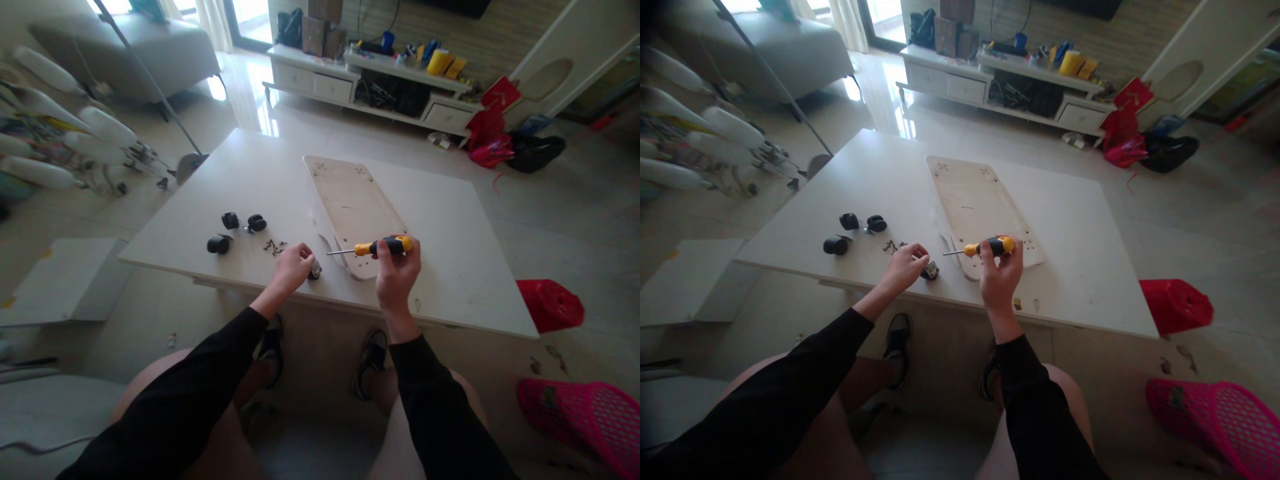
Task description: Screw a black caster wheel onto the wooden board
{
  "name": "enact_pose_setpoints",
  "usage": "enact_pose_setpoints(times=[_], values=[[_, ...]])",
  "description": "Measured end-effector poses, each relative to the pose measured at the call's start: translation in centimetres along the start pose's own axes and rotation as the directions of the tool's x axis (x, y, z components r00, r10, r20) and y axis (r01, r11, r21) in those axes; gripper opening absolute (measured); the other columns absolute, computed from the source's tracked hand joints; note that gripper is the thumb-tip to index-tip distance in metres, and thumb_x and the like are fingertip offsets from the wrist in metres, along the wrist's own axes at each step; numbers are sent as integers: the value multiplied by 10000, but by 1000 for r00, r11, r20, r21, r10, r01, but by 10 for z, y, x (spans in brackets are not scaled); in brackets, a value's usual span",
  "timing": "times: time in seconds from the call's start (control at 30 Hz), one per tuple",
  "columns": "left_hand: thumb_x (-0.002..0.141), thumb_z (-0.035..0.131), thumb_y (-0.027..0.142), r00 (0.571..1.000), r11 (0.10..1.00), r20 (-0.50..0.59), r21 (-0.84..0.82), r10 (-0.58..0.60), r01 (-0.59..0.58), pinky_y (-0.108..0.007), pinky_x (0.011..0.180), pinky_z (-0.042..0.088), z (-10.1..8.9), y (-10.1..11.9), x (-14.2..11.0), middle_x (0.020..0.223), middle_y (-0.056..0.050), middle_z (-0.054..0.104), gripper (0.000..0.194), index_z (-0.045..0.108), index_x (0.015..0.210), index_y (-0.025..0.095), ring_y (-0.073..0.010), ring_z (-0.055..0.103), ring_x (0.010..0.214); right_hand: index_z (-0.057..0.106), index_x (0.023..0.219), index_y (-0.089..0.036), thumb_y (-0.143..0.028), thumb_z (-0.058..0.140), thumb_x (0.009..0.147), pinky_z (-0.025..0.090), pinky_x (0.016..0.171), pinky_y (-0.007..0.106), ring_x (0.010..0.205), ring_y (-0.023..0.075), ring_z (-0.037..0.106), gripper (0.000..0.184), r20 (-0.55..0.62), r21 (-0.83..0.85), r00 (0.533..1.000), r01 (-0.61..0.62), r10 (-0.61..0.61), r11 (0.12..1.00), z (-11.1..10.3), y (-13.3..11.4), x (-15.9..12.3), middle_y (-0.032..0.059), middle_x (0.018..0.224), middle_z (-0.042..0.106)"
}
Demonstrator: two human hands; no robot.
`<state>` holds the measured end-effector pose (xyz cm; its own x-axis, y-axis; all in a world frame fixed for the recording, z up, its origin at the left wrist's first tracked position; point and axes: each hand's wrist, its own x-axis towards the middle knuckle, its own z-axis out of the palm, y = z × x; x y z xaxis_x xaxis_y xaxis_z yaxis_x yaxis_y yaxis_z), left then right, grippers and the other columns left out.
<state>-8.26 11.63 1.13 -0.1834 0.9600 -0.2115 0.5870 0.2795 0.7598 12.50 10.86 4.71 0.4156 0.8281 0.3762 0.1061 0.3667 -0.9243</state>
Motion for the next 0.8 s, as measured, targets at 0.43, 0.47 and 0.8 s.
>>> enact_pose_setpoints(times=[0.43, 0.47, 0.8], values=[[732, 702, 138, 996, 985, 72, -163, -53, 65, -286, 651, 489, -27, -1, 4, 725, -22, 749, 119, 727, 840, 183, -181, 714, 678, 645, 991, -244, -555, 854, 828, 596, 688, 258, 797, 97, 631, 408, 71, -9, 997, -37, 37, 999, 3, 0, -9, -18, 979, 641], [721, 707, 134, 994, 981, 90, -181, -56, 72, -283, 638, 484, -27, -2, 5, 709, -18, 742, 127, 726, 837, 182, -177, 706, 663, 644, 992, -244, -555, 850, 831, 597, 687, 261, 790, 97, 629, 407, 77, -9, 996, -41, 42, 999, 4, 0, -9, -20, 969, 639], [735, 710, 179, 997, 981, 52, -178, -63, 71, -277, 599, 446, -31, -12, 12, 672, -21, 727, 103, 741, 832, 186, -178, 699, 638, 654, 1007, -250, -559, 858, 829, 616, 710, 274, 815, 100, 628, 411, 110, 45, 992, -60, 55, 997, 9, 1, -14, -12, 997, 638]])
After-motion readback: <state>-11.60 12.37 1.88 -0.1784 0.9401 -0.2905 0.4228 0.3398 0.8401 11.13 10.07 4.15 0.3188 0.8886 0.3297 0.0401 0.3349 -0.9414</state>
